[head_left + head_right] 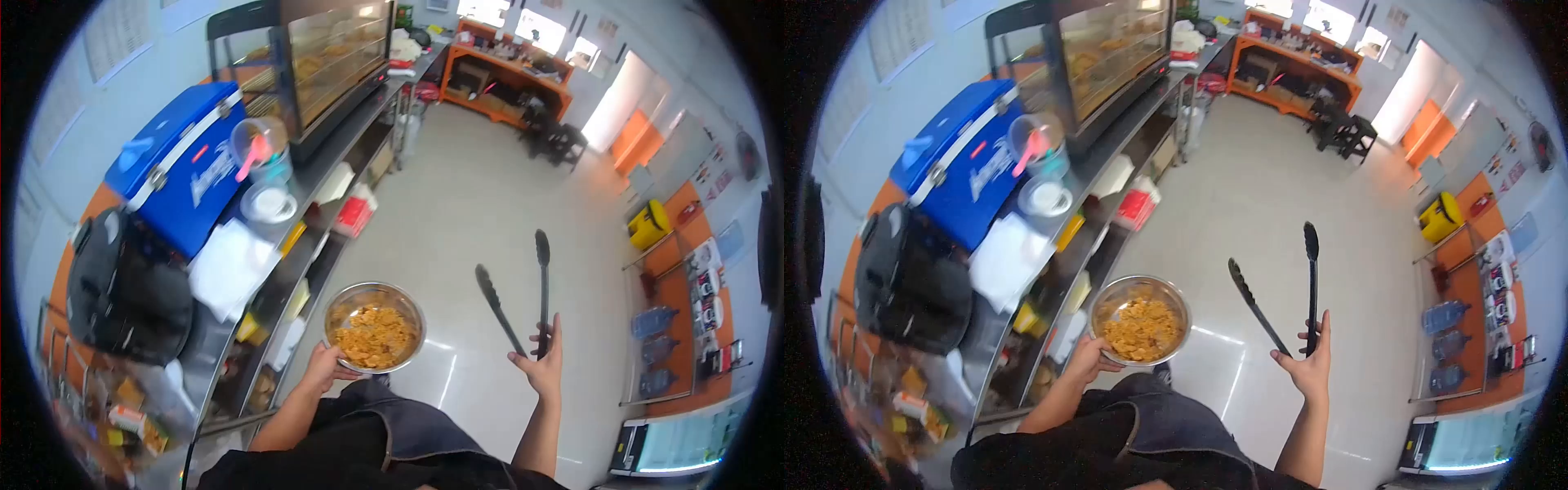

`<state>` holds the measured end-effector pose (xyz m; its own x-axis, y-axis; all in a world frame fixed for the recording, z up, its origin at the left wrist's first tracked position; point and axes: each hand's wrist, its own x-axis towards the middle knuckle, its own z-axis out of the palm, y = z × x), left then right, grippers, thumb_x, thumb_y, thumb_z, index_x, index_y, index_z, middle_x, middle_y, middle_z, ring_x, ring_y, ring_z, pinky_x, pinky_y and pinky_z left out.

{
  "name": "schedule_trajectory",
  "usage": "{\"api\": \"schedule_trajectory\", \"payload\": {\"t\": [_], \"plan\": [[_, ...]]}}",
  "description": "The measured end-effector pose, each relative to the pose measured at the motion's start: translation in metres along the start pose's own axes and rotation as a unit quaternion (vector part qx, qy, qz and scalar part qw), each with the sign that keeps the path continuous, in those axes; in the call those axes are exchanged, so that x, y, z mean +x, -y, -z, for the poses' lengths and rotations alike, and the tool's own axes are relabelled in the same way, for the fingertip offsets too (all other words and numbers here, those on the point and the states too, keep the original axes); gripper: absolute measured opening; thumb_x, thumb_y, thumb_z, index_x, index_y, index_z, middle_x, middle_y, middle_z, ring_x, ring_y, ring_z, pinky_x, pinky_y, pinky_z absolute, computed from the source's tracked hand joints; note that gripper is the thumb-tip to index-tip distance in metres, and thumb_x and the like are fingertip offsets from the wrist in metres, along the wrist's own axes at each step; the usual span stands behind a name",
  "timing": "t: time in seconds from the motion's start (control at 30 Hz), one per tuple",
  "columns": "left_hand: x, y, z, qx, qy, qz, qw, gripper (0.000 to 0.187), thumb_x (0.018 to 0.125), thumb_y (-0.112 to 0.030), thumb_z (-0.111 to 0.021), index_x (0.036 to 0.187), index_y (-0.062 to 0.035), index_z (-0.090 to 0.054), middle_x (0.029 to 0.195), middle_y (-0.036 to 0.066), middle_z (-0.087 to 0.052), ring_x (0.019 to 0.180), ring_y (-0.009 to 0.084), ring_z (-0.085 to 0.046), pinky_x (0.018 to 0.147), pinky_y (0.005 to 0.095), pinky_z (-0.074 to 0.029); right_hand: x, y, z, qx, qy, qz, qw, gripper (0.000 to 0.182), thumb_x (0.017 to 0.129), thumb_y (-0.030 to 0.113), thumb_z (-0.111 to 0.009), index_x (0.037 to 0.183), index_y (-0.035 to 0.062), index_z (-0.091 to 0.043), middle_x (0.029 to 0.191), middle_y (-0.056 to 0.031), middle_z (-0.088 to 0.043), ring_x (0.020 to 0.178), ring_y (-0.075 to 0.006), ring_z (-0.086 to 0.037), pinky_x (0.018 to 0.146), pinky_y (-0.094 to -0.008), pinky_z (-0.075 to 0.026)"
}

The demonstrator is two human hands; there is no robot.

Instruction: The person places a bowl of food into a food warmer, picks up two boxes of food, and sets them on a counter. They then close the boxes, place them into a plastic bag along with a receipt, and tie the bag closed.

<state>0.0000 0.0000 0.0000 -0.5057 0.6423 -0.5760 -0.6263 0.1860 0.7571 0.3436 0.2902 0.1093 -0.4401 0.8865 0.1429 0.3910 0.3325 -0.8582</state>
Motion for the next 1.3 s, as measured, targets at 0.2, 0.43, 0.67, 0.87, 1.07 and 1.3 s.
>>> {"api": "schedule_trajectory", "payload": {"t": [0.2, 0.43, 0.67, 0.87, 1.07, 1.3], "plan": [[0.155, -0.177, -0.107, 0.03, 0.047, -0.021, 0.998, 0.048, 0.084, -0.007, -0.047, 0.13, 0.007, -0.044, 0.096, 0.03, -0.069, 0.073, 0.0401, -0.075, 0.059, 0.047, -0.066, 0.153, -0.037, 0.002, 0.018, -0.13, -0.093, 0.987, 0.126, 0.065, 0.014, -0.092, 0.164, 0.0073, -0.014, 0.135, -0.0175, -0.05, 0.104, -0.0248, -0.058, 0.074, -0.0338, -0.055], [0.31, -0.281, -0.185, 0.015, 0.046, -0.048, 0.998, 0.045, 0.085, -0.004, -0.049, 0.128, 0.0076, -0.046, 0.09, 0.027, -0.072, 0.068, 0.0375, -0.074, 0.056, 0.0475, -0.065, 0.36, -0.113, -0.061, 0.354, -0.079, -0.307, 0.88, 0.07, 0.082, 0.028, -0.079, 0.139, 0.0084, -0.043, 0.116, -0.0093, -0.056, 0.095, -0.0282, -0.063, 0.072, -0.044, -0.056], [0.417, -0.376, -0.225, -0.017, -0.037, -0.049, 0.998, 0.051, 0.084, -0.005, -0.049, 0.134, 0.0061, -0.045, 0.095, 0.028, -0.071, 0.069, 0.0393, -0.074, 0.056, 0.0463, -0.066, 0.703, -0.071, -0.13, 0.386, -0.008, -0.142, 0.911, 0.061, 0.082, 0.024, -0.078, 0.131, 0.0043, -0.048, 0.118, -0.0098, -0.056, 0.103, -0.0265, -0.062, 0.074, -0.0413, -0.053], [0.493, -0.456, -0.239, -0.103, -0.156, -0.084, 0.979, 0.048, 0.083, -0.005, -0.05, 0.127, 0.0152, -0.048, 0.096, 0.03, -0.07, 0.067, 0.0391, -0.074, 0.052, 0.0455, -0.066, 0.931, 0.024, -0.225, 0.348, 0.121, -0.084, 0.926, 0.064, 0.081, 0.015, -0.08, 0.135, -0.0006, -0.049, 0.117, -0.0112, -0.057, 0.096, -0.0226, -0.065, 0.07, -0.035, -0.054], [0.603, -0.507, -0.211, -0.161, -0.198, -0.09, 0.963, 0.05, 0.084, -0.005, -0.049, 0.132, 0.0086, -0.043, 0.097, 0.028, -0.07, 0.063, 0.0398, -0.073, 0.048, 0.0444, -0.065, 1.033, 0.09, -0.341, 0.365, 0.212, -0.185, 0.887, 0.051, 0.089, 0.028, -0.076, 0.124, -0.0023, -0.055, 0.117, -0.0066, -0.06, 0.079, -0.0128, -0.061, 0.05, -0.0281, -0.046], [0.709, -0.588, -0.206, -0.194, -0.164, -0.084, 0.964, 0.047, 0.084, -0.004, -0.048, 0.13, 0.0059, -0.045, 0.1, 0.023, -0.07, 0.065, 0.0376, -0.073, 0.047, 0.0452, -0.065, 1.162, 0.1, -0.405, 0.407, 0.248, -0.202, 0.856, 0.045, 0.091, 0.024, -0.075, 0.125, 0.0002, -0.056, 0.113, -0.0044, -0.063, 0.072, -0.0099, -0.053, 0.049, -0.0253, -0.042]]}}
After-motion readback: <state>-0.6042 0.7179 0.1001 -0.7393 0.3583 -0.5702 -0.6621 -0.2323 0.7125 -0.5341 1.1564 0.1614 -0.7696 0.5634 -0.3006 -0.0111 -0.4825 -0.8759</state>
